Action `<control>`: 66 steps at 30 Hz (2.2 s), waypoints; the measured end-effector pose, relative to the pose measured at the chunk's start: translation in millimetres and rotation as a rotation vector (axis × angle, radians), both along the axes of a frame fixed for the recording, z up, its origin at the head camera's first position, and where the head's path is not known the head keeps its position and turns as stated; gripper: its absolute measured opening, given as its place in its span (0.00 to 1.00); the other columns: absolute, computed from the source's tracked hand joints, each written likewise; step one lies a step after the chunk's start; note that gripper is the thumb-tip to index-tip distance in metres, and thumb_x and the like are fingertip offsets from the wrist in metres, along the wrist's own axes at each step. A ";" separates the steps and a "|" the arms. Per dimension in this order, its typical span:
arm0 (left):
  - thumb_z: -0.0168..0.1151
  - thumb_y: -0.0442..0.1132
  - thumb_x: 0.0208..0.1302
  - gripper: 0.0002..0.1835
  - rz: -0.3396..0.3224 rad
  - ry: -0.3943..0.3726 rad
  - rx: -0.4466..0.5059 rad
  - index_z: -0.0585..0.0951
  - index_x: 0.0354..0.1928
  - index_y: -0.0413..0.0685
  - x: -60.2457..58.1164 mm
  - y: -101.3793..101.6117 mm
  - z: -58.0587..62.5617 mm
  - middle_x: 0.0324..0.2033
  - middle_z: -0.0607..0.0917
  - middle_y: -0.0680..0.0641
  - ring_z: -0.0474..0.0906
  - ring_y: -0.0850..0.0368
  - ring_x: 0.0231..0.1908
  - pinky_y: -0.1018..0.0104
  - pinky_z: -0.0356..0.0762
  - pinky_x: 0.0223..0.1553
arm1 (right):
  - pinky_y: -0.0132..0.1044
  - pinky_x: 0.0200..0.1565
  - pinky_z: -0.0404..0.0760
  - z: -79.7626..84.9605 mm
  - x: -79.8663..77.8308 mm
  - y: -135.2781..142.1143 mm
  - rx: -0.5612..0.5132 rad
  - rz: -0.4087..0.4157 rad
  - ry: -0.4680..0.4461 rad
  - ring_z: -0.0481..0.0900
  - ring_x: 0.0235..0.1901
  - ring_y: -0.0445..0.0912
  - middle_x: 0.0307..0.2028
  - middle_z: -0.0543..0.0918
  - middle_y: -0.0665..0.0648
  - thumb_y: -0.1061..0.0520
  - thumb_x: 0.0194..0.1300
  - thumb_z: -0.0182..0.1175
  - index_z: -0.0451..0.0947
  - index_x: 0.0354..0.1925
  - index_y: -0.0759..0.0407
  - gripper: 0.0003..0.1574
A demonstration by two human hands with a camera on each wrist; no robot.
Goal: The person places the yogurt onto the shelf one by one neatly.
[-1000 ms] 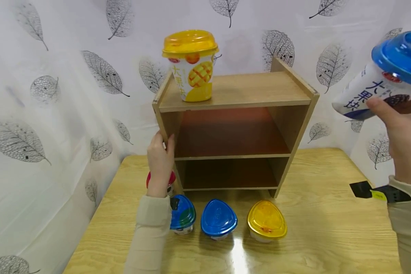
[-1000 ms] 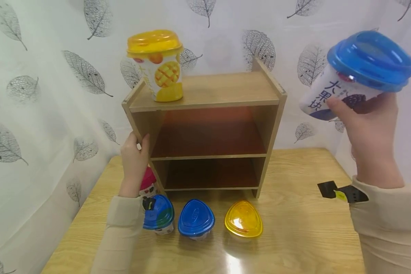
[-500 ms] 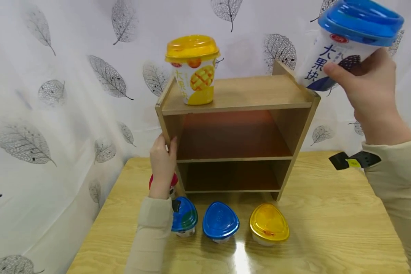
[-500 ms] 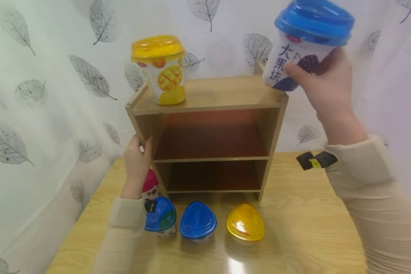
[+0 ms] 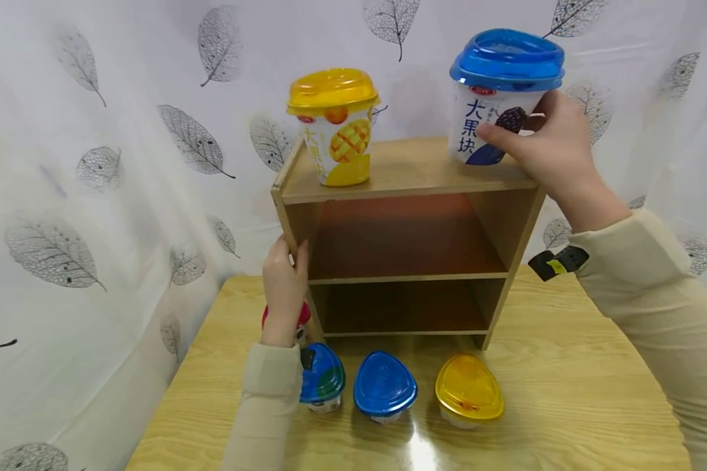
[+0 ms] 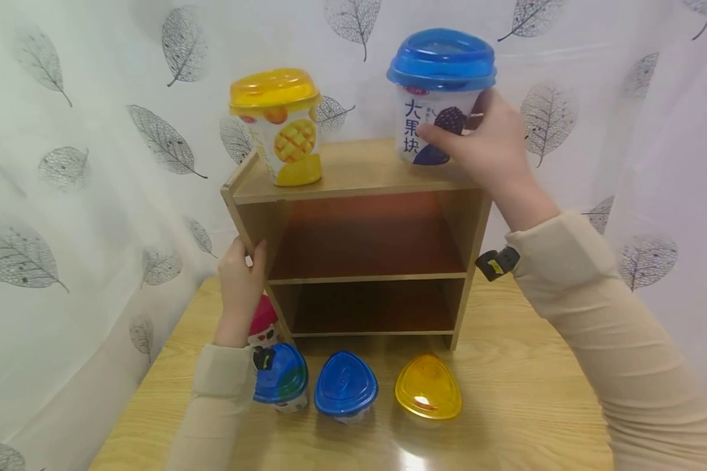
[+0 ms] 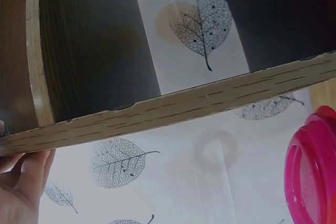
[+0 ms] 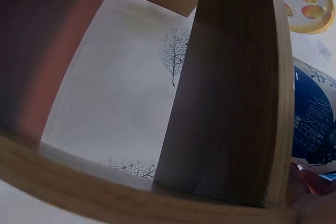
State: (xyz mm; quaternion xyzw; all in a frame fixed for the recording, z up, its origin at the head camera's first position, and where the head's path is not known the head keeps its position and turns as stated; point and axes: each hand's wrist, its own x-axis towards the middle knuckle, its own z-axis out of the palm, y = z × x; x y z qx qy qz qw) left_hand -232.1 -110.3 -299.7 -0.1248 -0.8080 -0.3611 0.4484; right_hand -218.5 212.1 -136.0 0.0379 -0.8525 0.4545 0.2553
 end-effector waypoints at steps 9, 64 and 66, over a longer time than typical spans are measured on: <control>0.55 0.35 0.60 0.12 -0.011 -0.007 0.014 0.74 0.38 0.29 -0.4 -0.7 -1.2 0.32 0.78 0.35 0.76 0.43 0.36 0.54 0.73 0.36 | 0.44 0.52 0.67 -3.3 -4.0 -5.3 0.105 -0.043 -0.029 0.69 0.52 0.52 0.55 0.71 0.59 0.39 0.50 0.62 0.63 0.58 0.57 0.42; 0.54 0.36 0.61 0.14 -0.009 -0.022 0.023 0.74 0.40 0.29 0.3 5.0 1.3 0.33 0.79 0.35 0.76 0.43 0.35 0.53 0.73 0.36 | 0.32 0.57 0.60 -110.4 33.9 26.6 -0.297 -0.007 0.332 0.62 0.58 0.45 0.56 0.63 0.60 0.66 0.55 0.56 0.54 0.62 0.66 0.37; 0.54 0.36 0.61 0.14 -0.013 -0.023 0.027 0.74 0.41 0.29 0.6 5.0 1.3 0.33 0.79 0.35 0.76 0.43 0.36 0.53 0.73 0.37 | 0.32 0.55 0.63 -126.2 32.8 31.0 -0.277 -0.021 0.267 0.63 0.57 0.45 0.56 0.64 0.60 0.66 0.56 0.56 0.54 0.62 0.66 0.37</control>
